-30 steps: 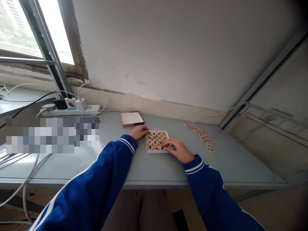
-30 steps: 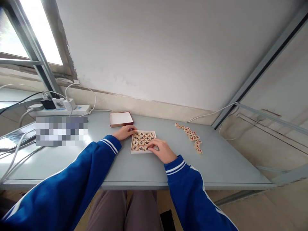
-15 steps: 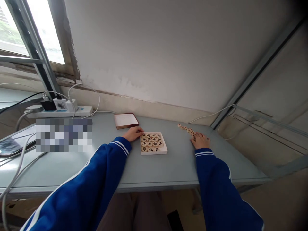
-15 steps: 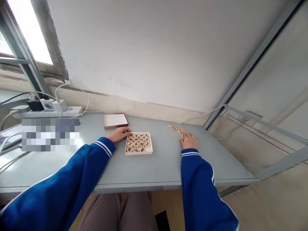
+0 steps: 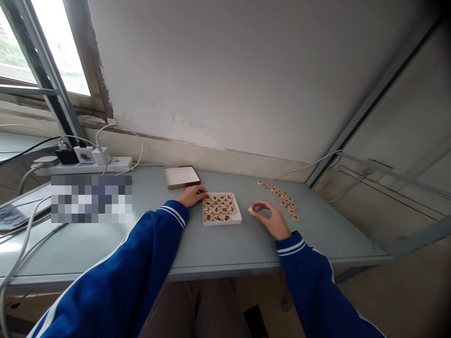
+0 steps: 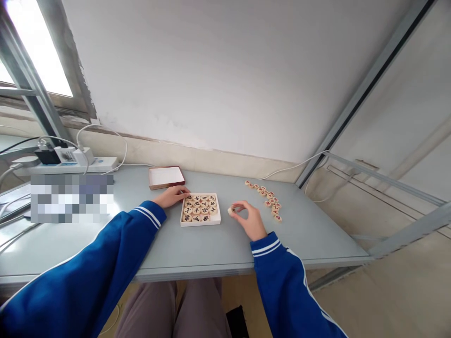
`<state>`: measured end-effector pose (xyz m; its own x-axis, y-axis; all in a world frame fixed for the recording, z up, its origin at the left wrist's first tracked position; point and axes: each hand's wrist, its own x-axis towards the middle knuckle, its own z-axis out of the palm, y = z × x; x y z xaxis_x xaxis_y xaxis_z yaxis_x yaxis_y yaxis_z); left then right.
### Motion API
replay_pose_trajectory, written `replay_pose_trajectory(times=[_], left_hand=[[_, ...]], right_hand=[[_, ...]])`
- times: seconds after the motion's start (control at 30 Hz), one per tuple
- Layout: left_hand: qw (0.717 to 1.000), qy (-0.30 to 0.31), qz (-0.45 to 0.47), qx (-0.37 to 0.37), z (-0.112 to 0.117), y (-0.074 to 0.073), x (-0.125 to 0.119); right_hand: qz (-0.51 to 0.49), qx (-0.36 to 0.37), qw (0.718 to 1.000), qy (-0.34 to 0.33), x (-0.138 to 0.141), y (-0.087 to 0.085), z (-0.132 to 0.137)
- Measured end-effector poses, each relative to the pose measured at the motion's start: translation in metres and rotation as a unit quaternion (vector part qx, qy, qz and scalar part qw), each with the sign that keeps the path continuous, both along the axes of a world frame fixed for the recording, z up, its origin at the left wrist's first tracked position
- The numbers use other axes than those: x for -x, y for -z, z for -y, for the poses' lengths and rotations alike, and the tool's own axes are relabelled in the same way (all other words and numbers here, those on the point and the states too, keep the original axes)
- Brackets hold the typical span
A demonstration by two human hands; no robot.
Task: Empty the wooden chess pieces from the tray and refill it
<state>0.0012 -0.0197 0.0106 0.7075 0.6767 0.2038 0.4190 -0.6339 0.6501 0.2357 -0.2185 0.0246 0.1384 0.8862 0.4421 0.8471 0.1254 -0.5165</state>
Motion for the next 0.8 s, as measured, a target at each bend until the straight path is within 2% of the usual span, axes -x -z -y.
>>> replay_pose_trajectory(times=[0.07, 0.13, 0.33, 0.43, 0.5, 0.63, 0.7, 0.8], left_hand=[[1.000, -0.003, -0.002, -0.003, 0.000, 0.000, 0.000], [1.000, -0.004, 0.000, 0.000, 0.001, 0.000, 0.001], [1.000, -0.016, 0.000, -0.014, 0.005, 0.004, 0.002], [0.996, -0.064, -0.005, -0.056, 0.018, 0.005, 0.003], [0.985, -0.120, -0.020, -0.122, 0.035, 0.002, 0.009], [0.934, -0.225, -0.023, -0.277, 0.080, -0.015, 0.047], [0.904, -0.301, 0.002, -0.303, 0.100, -0.024, 0.079], [0.854, -0.423, 0.021, -0.302, 0.119, -0.032, 0.139]], right_hand=[[0.004, 0.010, 1.000, -0.028, 0.022, -0.004, 0.005], [0.046, 0.021, 0.999, -0.018, 0.036, -0.005, 0.006], [0.058, -0.001, 0.998, 0.013, 0.048, 0.000, -0.005], [0.074, -0.010, 0.997, 0.009, 0.052, 0.002, -0.011], [0.107, -0.027, 0.994, 0.003, 0.054, 0.003, -0.011], [0.183, -0.074, 0.980, 0.000, 0.049, 0.010, -0.007], [0.212, -0.081, 0.974, 0.000, 0.044, 0.015, -0.006], [0.245, -0.092, 0.965, -0.018, 0.035, 0.023, -0.008]])
